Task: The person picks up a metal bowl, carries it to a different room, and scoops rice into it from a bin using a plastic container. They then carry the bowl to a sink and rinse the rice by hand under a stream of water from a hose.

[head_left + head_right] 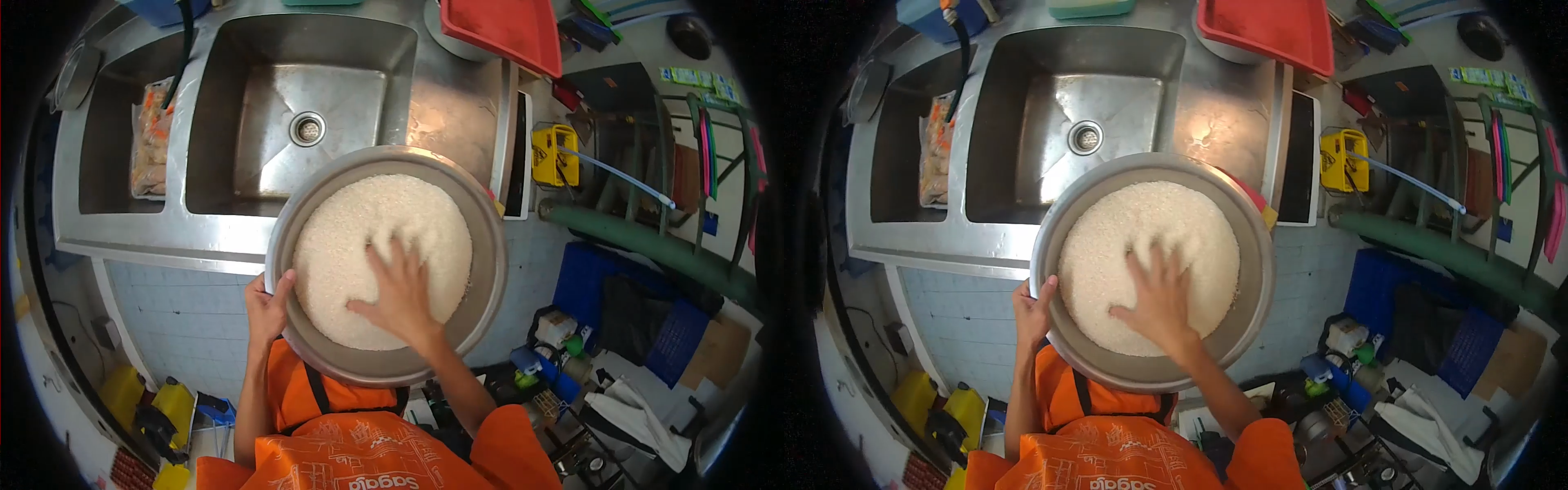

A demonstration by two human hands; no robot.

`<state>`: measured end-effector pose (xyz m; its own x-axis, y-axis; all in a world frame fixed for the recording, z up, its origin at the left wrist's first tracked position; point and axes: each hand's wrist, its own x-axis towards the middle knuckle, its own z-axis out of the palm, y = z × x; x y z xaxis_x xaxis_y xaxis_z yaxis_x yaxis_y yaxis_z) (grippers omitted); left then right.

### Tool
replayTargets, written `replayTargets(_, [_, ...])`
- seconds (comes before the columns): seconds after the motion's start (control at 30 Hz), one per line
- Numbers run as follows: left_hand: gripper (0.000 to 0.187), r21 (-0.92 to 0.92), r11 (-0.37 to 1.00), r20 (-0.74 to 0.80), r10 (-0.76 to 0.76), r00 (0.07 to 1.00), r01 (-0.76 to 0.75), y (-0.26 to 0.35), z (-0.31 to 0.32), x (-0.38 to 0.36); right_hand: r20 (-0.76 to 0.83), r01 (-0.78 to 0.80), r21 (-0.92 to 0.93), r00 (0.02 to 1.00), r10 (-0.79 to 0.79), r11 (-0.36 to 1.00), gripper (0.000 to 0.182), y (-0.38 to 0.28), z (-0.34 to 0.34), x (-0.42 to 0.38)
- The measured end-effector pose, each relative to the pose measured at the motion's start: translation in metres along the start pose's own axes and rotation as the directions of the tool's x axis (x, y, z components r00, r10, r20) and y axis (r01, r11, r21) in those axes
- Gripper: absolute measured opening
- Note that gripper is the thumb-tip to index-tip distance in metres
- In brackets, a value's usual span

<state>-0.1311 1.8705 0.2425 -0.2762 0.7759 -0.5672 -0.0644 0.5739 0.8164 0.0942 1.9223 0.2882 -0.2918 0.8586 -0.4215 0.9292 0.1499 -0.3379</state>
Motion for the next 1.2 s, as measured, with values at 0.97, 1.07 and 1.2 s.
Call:
replayTargets(0.97, [0.027, 0.397, 0.899, 0.001, 0.203, 0.979, -0.187, 0.021, 0.006, -0.001, -0.602, 0.142, 0.313, 0.795, 0.08, 0.939, 0.027, 0.045, -0.032, -0.038])
replayTargets(1.07, [0.025, 0.29, 0.938, 0.026, 0.193, 0.981, -0.192, 0.018, 0.005, 0.003, -0.697, 0.293, 0.308, 0.717, 0.004, 0.905, 0.024, 0.046, -0.028, -0.046])
replayTargets(1.2, [0.024, 0.258, 0.954, 0.048, 0.144, 0.988, -0.152, 0.006, -0.003, 0.007, -0.346, -0.043, 0.338, 0.923, 0.167, 0.94, 0.011, 0.036, -0.034, -0.047])
